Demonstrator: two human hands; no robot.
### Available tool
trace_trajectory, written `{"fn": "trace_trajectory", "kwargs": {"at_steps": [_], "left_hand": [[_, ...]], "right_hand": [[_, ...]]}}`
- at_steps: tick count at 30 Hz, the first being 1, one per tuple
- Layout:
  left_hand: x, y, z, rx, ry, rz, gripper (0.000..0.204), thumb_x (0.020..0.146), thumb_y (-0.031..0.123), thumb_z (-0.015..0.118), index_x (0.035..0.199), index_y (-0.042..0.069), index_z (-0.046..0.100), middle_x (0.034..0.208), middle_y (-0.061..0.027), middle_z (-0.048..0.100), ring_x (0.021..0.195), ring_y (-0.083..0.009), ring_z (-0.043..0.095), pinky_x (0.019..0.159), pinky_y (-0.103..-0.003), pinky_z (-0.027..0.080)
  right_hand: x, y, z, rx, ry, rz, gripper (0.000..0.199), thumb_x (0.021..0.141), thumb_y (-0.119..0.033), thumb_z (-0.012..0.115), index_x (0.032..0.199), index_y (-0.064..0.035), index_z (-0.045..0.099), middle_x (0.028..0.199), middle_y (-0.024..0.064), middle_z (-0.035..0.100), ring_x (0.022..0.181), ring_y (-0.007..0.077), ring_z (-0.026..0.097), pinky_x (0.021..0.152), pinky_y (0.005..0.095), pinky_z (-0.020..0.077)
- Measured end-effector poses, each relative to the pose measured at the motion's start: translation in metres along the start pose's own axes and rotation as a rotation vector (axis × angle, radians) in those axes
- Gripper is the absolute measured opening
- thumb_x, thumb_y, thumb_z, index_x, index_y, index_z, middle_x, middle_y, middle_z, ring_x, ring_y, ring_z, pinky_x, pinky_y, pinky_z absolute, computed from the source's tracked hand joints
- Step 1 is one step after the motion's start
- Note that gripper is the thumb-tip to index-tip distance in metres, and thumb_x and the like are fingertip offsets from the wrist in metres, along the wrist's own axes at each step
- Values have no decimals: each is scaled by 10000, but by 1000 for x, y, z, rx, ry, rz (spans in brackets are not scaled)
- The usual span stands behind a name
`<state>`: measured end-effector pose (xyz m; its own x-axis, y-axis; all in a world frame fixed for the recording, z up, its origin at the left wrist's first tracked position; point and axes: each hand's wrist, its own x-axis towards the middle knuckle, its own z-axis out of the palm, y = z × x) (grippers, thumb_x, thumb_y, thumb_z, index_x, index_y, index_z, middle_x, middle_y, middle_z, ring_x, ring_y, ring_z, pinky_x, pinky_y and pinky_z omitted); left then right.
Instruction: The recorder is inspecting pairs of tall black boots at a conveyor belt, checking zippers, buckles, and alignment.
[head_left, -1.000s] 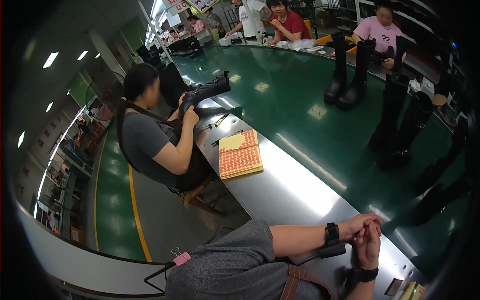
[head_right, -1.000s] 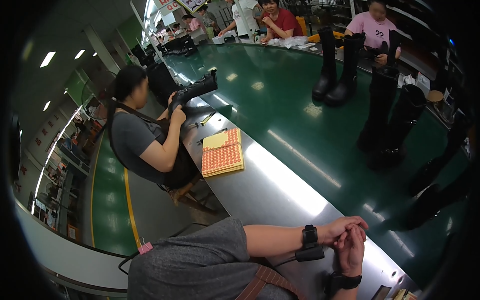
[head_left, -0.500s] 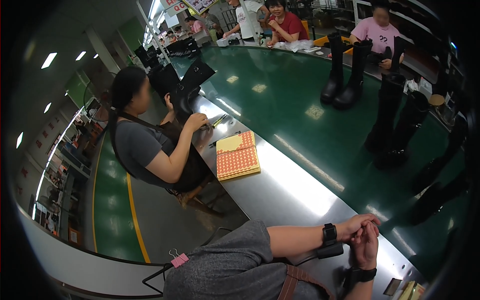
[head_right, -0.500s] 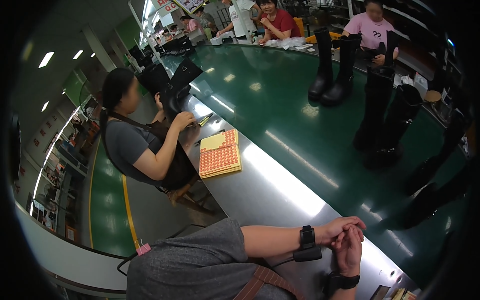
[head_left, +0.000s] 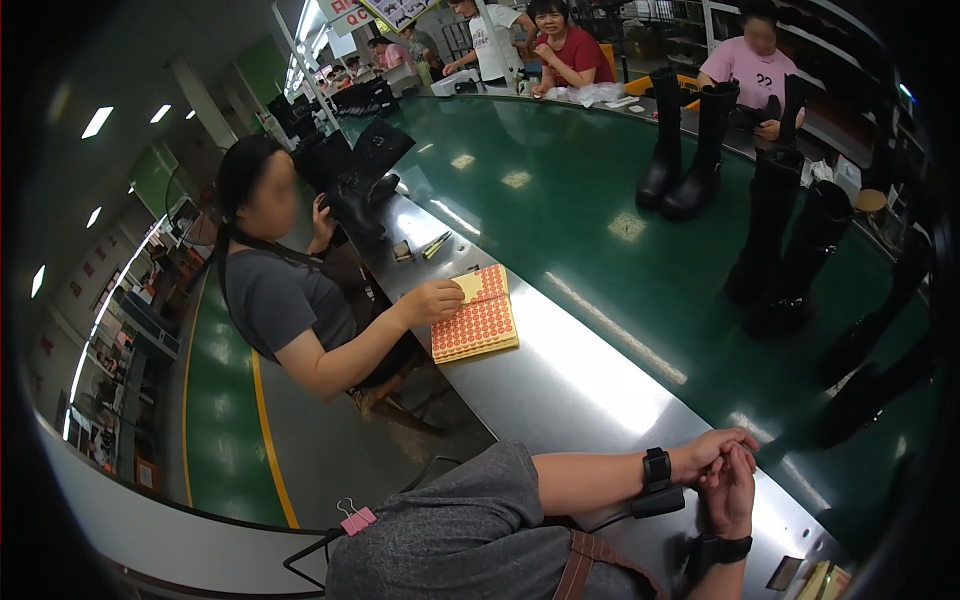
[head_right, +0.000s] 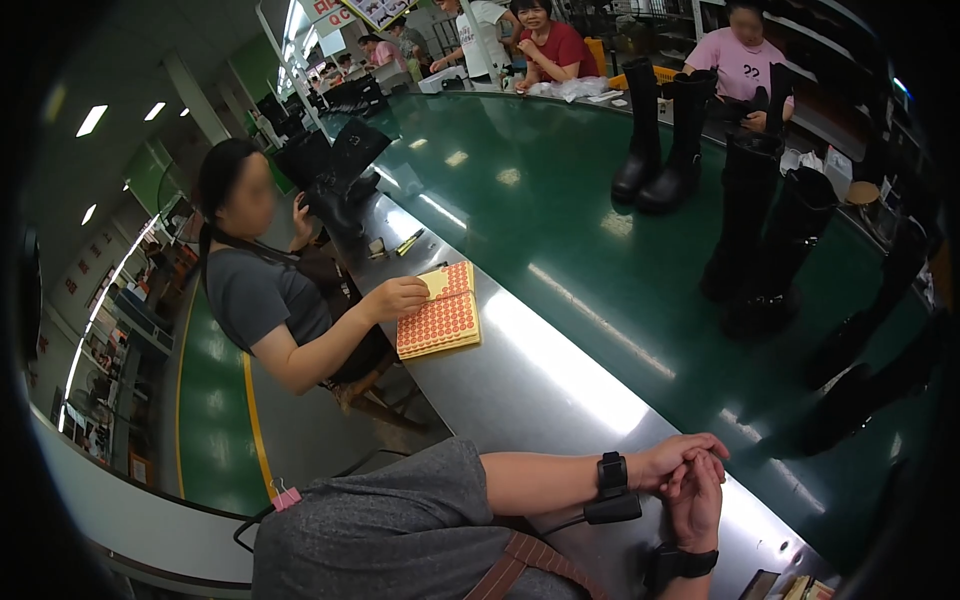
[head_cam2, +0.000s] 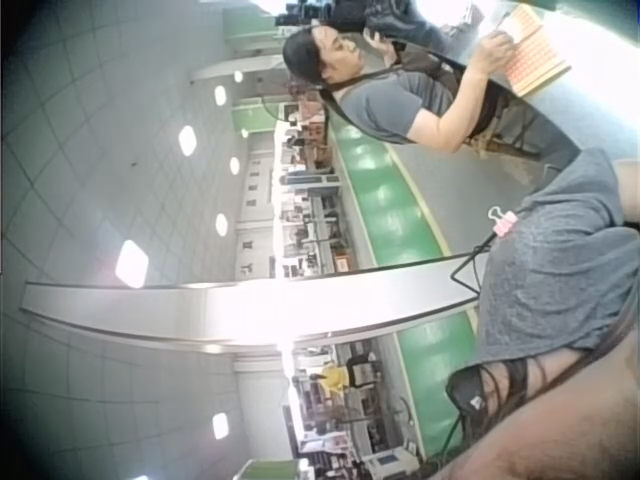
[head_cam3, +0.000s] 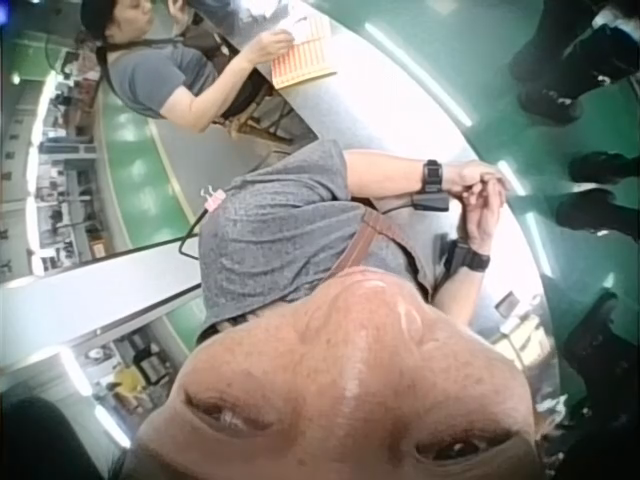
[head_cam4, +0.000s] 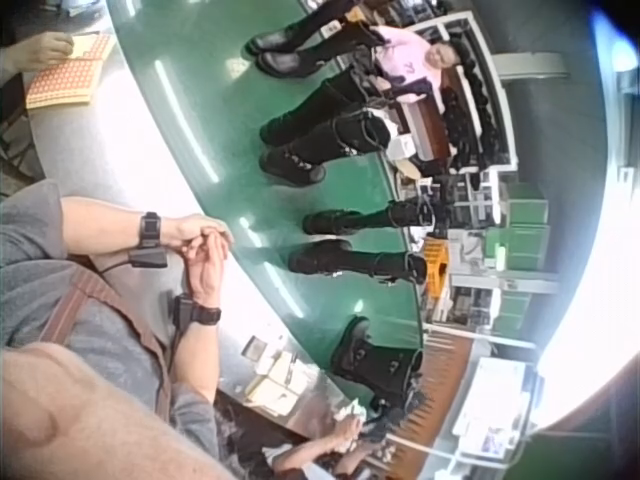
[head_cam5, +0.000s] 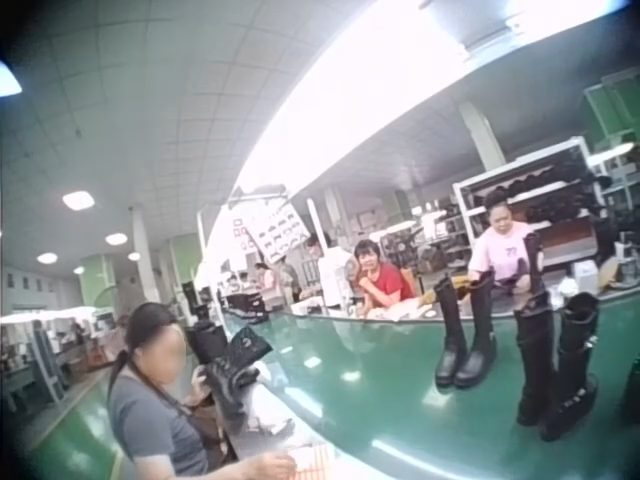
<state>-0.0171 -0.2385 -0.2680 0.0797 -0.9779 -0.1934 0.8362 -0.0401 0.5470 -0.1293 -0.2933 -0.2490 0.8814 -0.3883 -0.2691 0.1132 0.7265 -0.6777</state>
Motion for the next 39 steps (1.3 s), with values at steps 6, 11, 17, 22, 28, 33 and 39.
{"fn": "trace_trajectory", "kwargs": {"at_steps": [6,11,17,22,28,33,39], "left_hand": [[0,1,0,-3,1,-7,363,1017,295,318,1126,-8,485,957,-160,628,860,-199,632,756,-267,541],[2,-1,0,-6,-9,-7,362,1018,292,315,1129,-9,482,958,-162,625,867,-202,630,770,-270,538],[0,1,-2,7,-5,-6,366,1024,279,286,1127,-13,483,966,-168,621,878,-212,629,781,-276,538],[1,0,-1,3,-5,11,367,1025,277,281,1133,-13,478,963,-166,620,879,-212,629,784,-275,539],[1,0,-2,7,-6,9,371,1025,282,276,1134,-11,478,968,-164,617,881,-208,626,786,-275,538],[0,1,-1,11,-9,9,370,1024,286,281,1134,-7,478,974,-162,616,877,-204,626,775,-267,538],[0,2,1,4,-17,8,370,1022,288,285,1141,-3,478,974,-164,617,880,-197,626,769,-258,538]], "right_hand": [[1,1,-1,12,-13,1,212,1001,-223,416,1039,-71,559,703,20,552,558,114,520,553,268,489],[0,-2,0,33,-11,4,208,1001,-215,413,1036,-69,558,709,22,561,568,117,531,559,274,504],[1,1,3,20,11,0,208,1001,-213,414,1035,-68,559,707,24,564,564,120,535,555,272,509],[0,0,2,28,-5,-4,208,1000,-209,415,1027,-60,558,698,31,565,548,123,532,551,274,513],[1,0,2,20,0,-5,206,999,-206,411,1026,-58,550,694,37,561,540,127,528,550,281,515],[2,1,0,29,-10,-4,201,999,-205,411,1024,-60,548,692,34,558,540,127,527,551,281,514],[1,0,2,24,0,1,200,999,-214,418,1019,-63,548,690,27,558,544,120,527,555,277,511]]}}
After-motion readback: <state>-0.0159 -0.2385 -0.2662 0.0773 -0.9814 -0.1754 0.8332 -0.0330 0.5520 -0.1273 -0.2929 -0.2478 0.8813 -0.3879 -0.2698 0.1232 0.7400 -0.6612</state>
